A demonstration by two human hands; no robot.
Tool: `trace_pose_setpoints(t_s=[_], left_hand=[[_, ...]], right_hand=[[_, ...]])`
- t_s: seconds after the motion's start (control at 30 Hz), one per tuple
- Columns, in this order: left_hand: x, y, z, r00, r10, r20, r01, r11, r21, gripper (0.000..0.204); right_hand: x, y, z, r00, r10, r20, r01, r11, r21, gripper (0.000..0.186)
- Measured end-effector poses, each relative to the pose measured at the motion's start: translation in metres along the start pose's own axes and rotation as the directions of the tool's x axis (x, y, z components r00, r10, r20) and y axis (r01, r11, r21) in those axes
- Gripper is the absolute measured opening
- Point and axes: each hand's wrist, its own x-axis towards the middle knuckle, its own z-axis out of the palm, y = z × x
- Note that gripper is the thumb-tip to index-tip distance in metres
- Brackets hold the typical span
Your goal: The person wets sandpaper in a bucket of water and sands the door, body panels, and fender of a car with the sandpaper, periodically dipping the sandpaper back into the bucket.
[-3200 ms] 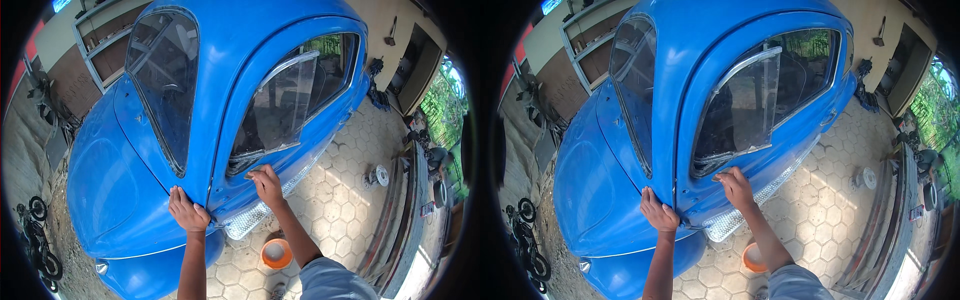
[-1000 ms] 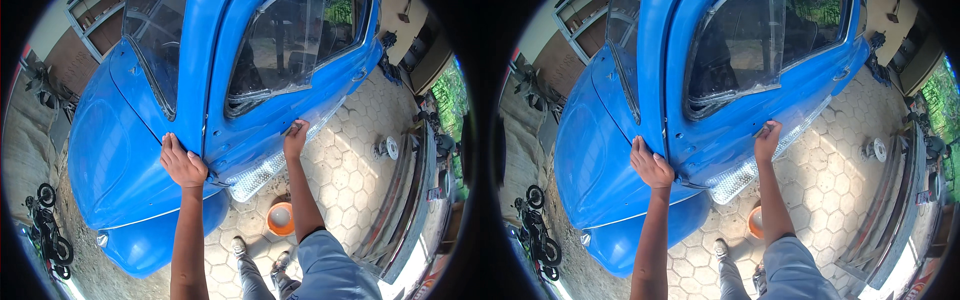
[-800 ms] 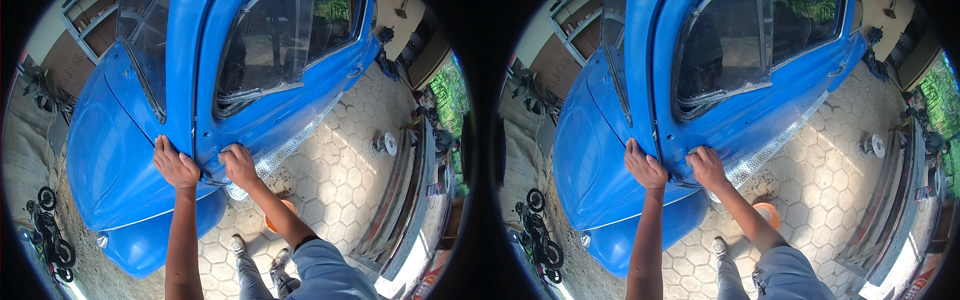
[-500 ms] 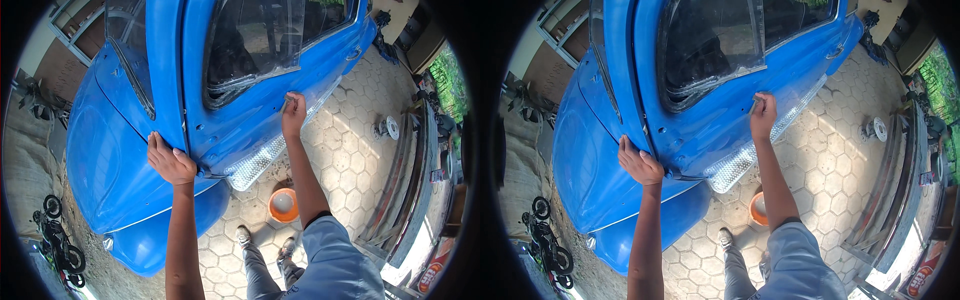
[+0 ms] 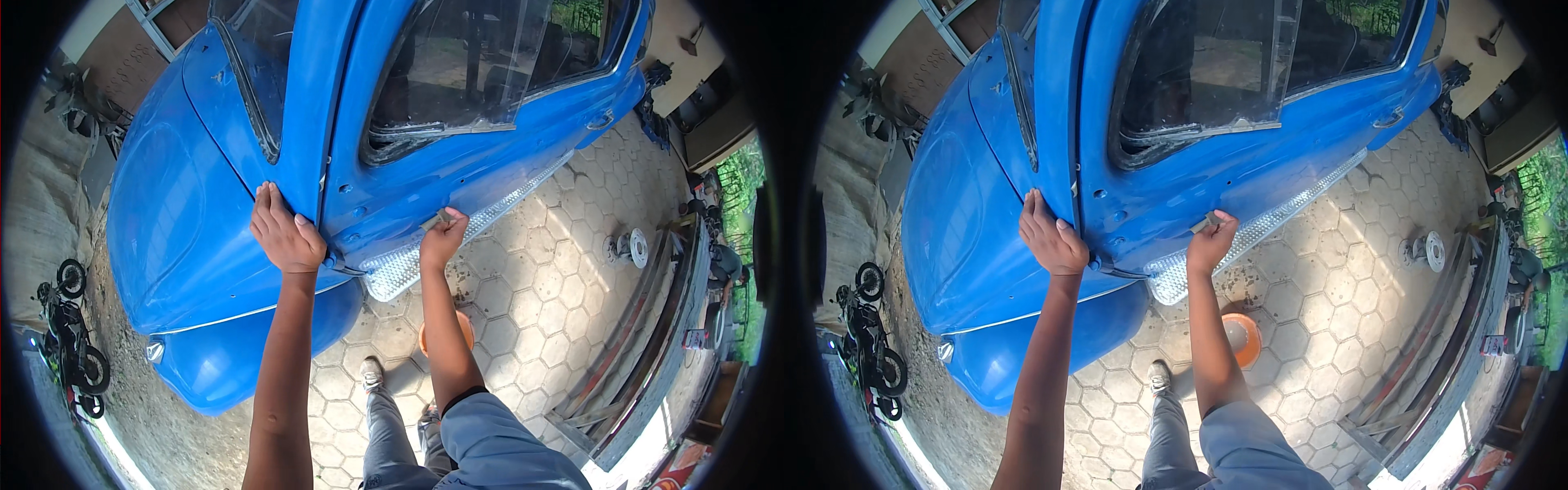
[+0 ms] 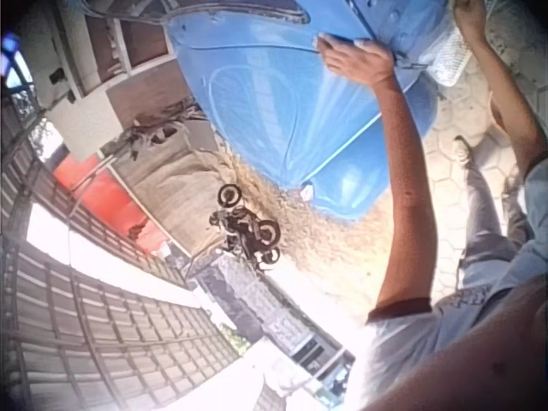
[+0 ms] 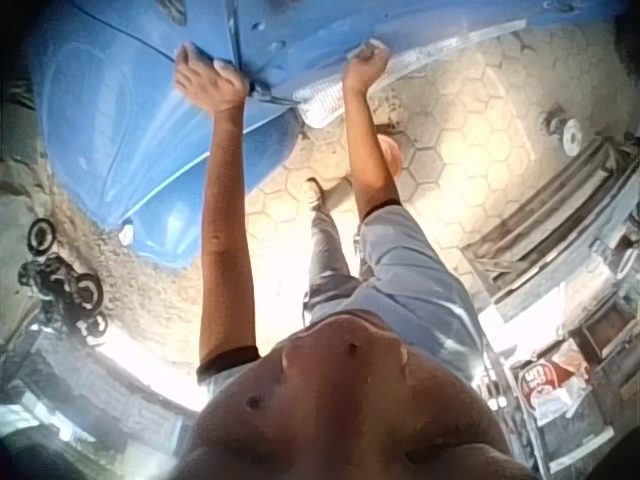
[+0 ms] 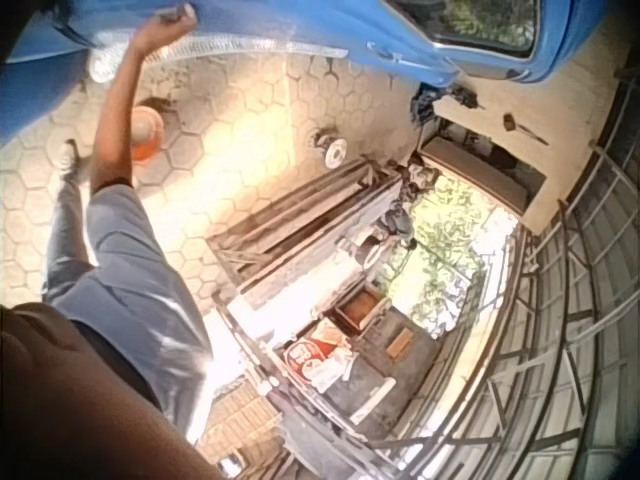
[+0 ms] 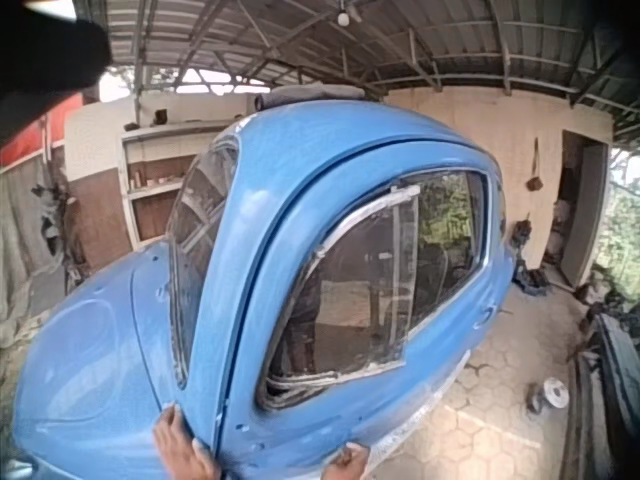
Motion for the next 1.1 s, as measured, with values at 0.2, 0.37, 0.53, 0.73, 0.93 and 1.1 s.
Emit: trace_pose_setpoints(t_s=[0.2,0.37,0.53,0.73,0.93,1.1], left_hand=[[-0.002,-0.010,-0.001,1.000,-0.003,-0.011,0.004,1.000,0.011,0.058],[-0.003,-0.006,0.003,1.000,0.002,-0.019,-0.002,1.000,0.001,0.059],[-0.002,-0.009,0.002,1.000,-0.013,-0.016,0.013,1.000,-0.015,0.059],[-0.001,-0.007,0.004,0.999,-0.027,-0.029,0.027,0.999,-0.020,0.059],[-0.004,-0.011,0.002,1.000,-0.021,-0.016,0.021,1.000,-0.017,0.058],[-0.004,-0.009,0.002,0.999,-0.020,-0.028,0.020,0.999,-0.025,0.058]], right_hand=[[-0.071,-0.076,0.059,0.888,-0.365,0.280,0.341,0.931,0.132,0.021],[-0.074,-0.068,0.046,0.842,-0.452,0.295,0.453,0.889,0.069,0.020],[-0.081,-0.086,0.048,0.738,-0.458,0.496,0.537,0.843,-0.021,0.019],[-0.095,-0.042,0.038,0.773,-0.388,0.503,0.439,0.898,0.018,0.018],[-0.110,-0.056,0.042,0.873,-0.197,0.447,0.215,0.977,0.013,0.020],[-0.107,-0.034,0.038,0.824,-0.333,0.459,0.371,0.929,0.008,0.016]])
